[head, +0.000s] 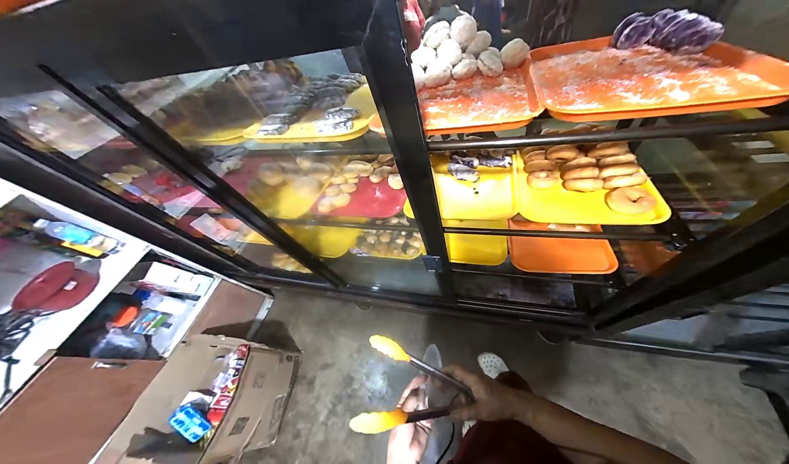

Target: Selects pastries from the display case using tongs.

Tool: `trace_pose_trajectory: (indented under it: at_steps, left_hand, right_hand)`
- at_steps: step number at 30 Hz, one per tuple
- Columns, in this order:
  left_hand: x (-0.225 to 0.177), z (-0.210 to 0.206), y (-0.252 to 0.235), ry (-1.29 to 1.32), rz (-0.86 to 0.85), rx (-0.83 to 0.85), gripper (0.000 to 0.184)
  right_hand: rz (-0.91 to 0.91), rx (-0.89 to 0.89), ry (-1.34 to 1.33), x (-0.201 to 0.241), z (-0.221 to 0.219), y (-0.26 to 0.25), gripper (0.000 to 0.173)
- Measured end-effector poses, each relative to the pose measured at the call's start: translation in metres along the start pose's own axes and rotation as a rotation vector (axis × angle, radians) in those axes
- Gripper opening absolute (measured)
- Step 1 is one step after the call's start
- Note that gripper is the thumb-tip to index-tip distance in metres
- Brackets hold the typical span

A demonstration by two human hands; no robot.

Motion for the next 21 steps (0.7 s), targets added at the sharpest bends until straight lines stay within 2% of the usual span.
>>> trace_pose_trajectory:
  at_steps: [7,14,21]
  left_hand:
    - [0.003,0.003,0.000,0.054,0.010,0.030,0.033]
    - [-0.002,0.006,-0.006,0.033,-0.045,0.040,0.038]
    - [0.005,0.005,-0.006,0.030,0.004,-0.041,0.031]
  right_hand:
    - [-0.011,0.037,-0.093,-0.002,-0.012,0.001,0.074]
    - [-0.111,0.058,0.051,-0.003,-0.006,0.006,0.078]
    - [-0.117,0.049,0.064,-0.011,-0.002,0.011,0.067]
Point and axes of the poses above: each hand's wrist, its own y-axis away from the middle knuckle, its own z-axis out of the back of the hand, x = y × z, the point moved 8 cm from there along -y, towards the middle knuckle, and after that the axes turned 6 degrees about -x, right-handed, at the moved point
